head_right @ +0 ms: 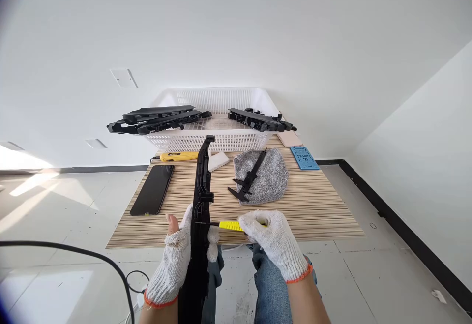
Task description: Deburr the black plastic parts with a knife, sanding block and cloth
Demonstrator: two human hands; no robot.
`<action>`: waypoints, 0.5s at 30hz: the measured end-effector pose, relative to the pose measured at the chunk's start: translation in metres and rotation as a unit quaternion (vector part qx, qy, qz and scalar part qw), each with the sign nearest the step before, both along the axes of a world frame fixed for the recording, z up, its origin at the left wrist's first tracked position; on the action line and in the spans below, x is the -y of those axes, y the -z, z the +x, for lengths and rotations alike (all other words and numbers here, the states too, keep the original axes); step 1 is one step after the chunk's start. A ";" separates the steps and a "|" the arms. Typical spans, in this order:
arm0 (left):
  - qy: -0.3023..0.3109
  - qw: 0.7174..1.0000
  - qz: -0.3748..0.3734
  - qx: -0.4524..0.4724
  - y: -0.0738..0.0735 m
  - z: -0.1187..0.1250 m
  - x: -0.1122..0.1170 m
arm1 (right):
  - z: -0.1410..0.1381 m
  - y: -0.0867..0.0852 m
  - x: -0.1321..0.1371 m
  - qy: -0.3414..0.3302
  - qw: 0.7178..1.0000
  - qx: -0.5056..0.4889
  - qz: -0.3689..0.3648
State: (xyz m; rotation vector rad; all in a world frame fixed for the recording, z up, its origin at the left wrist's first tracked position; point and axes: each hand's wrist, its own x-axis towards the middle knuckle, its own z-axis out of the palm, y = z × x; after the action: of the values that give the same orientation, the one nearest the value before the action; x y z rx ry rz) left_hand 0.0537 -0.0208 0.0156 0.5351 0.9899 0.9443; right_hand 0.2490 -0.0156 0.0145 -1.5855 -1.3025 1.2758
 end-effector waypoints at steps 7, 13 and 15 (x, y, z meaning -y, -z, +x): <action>0.074 0.990 0.091 -0.083 -0.005 -0.006 0.004 | -0.002 0.006 -0.004 0.095 0.995 -0.035 -0.021; 0.073 0.992 0.095 -0.050 0.006 -0.016 0.003 | -0.002 0.015 -0.008 0.165 0.986 -0.022 -0.016; 0.059 0.991 0.109 -0.046 0.015 -0.019 0.003 | -0.002 0.016 -0.007 0.167 0.986 -0.019 -0.014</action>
State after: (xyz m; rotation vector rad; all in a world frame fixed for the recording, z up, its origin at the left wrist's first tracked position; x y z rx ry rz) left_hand 0.0350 -0.0238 0.0008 0.8180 0.9324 0.9326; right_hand 0.2467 -0.0082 -0.0012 -1.7057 -0.9478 1.1102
